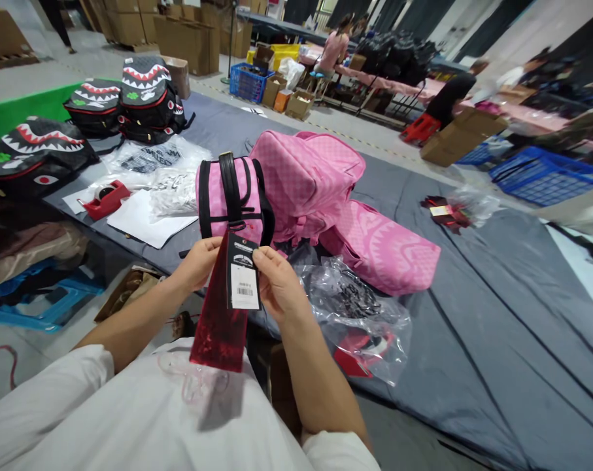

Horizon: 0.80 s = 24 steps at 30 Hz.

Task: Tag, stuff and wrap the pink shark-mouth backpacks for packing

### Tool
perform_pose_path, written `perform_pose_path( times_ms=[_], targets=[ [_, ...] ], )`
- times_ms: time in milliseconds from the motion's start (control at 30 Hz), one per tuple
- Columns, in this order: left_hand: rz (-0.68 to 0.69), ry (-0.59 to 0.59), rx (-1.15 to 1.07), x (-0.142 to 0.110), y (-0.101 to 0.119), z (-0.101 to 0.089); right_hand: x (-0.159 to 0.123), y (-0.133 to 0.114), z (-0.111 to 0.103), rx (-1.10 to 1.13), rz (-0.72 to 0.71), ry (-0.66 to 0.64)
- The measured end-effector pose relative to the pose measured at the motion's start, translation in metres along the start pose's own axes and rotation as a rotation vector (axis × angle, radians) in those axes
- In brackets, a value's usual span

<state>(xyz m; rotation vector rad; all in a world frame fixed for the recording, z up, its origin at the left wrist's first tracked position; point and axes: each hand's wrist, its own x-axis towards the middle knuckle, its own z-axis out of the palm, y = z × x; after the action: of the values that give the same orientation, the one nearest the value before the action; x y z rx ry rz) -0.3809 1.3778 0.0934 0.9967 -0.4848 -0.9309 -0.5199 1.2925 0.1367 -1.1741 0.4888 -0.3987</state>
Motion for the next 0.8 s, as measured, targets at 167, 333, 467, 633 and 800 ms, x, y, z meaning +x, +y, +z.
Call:
perform_pose_path(
  times_ms=[167, 333, 467, 633, 800],
  targets=[
    [0.0, 0.099, -0.081, 0.01, -0.003, 0.0, 0.004, 0.022, 0.011, -0.046, -0.049, 0.085],
    [0.066, 0.18, -0.002, 0.005, -0.003, -0.003, -0.003, 0.039, 0.017, -0.169, -0.19, 0.087],
    [0.1, 0.267, -0.017, -0.002, 0.004, 0.0, -0.001, 0.048, 0.008, -0.45, -0.361, 0.105],
    [0.207, 0.317, -0.052, 0.0, 0.003, 0.005, 0.03, 0.047, -0.019, -0.95, -0.89, 0.599],
    [0.354, 0.38, 0.111, 0.007, 0.0, 0.0, 0.058, 0.042, -0.033, -0.783, -0.749, 0.474]
  ],
)
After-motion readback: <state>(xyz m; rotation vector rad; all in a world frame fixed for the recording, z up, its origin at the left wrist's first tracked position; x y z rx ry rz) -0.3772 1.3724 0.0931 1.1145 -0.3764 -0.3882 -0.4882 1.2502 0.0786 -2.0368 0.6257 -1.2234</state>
